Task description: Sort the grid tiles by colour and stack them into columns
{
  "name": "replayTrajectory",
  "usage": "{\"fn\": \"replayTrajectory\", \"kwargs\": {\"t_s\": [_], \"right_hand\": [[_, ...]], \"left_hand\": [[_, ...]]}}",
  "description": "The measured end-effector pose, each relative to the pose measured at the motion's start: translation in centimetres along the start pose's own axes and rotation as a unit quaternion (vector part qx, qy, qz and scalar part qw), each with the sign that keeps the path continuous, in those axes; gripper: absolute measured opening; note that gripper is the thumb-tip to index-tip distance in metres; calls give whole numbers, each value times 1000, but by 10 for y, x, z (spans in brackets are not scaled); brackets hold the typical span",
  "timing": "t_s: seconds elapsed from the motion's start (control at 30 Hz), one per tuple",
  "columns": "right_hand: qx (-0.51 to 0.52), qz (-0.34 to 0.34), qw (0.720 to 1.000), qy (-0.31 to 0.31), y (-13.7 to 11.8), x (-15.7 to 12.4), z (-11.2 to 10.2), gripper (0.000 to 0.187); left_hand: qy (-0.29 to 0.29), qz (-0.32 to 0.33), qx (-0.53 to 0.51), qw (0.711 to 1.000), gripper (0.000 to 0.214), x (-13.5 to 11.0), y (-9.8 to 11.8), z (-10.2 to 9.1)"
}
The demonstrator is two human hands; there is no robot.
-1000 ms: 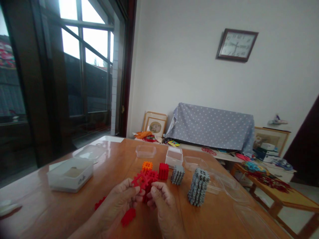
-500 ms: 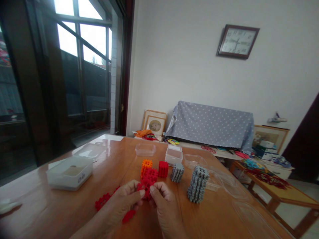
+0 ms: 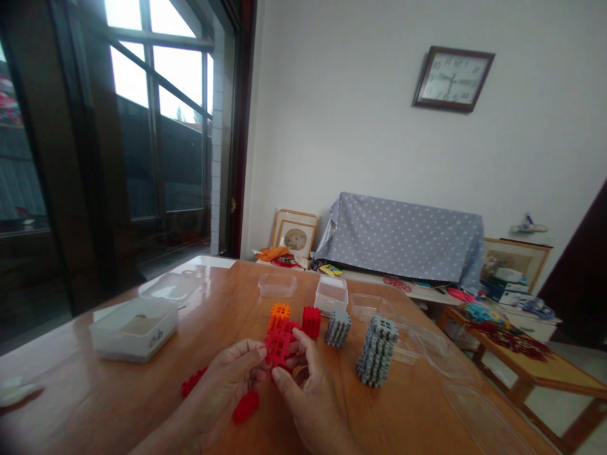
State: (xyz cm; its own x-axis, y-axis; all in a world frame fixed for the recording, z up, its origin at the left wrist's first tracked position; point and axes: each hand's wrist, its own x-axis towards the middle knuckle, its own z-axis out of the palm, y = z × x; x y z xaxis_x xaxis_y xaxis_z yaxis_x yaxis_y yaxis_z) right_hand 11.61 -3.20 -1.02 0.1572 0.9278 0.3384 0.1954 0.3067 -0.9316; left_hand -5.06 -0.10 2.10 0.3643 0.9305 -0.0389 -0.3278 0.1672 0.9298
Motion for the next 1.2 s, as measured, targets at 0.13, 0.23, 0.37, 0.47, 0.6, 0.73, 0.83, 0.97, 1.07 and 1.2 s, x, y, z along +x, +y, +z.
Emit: {"fn": "replayTrajectory", "kwargs": {"t_s": [0.13,0.23,0.37,0.47,0.6,0.73,0.83,0.97,1.07,1.2], "right_hand": [[-56,-26,998,14,5,3,-3,58],[-106,-70,992,19,2,7,-9,50],[-197,-137,971,18,-7,10,-16,54],[-224,-163,961,25,-10,9,-16,63],[-243,-179,952,43,-9,8,-12,57],[-242,-187,950,60,-9,14,-12,51],[-207,-145,963,96,-5,24,-16,47],[-150,-79,978,124,13,41,-25,50],[-128,-60,984,109,30,50,-27,52],[-112,-56,987,100,43,56,-23,53]], "left_hand": [[-6,-17,-32,999,23,0,-1,1],[-8,-25,-55,998,23,1,-2,2],[-29,-8,-91,995,23,2,-3,3],[-27,-4,-100,995,22,1,-3,3],[-13,-8,-98,995,21,-1,-1,4],[-18,0,-101,995,25,-1,1,5],[31,33,-73,996,35,4,-1,1],[95,72,-25,993,54,13,-5,-6],[85,61,-10,995,64,14,-8,-6],[47,41,14,998,72,10,-11,-2]]}}
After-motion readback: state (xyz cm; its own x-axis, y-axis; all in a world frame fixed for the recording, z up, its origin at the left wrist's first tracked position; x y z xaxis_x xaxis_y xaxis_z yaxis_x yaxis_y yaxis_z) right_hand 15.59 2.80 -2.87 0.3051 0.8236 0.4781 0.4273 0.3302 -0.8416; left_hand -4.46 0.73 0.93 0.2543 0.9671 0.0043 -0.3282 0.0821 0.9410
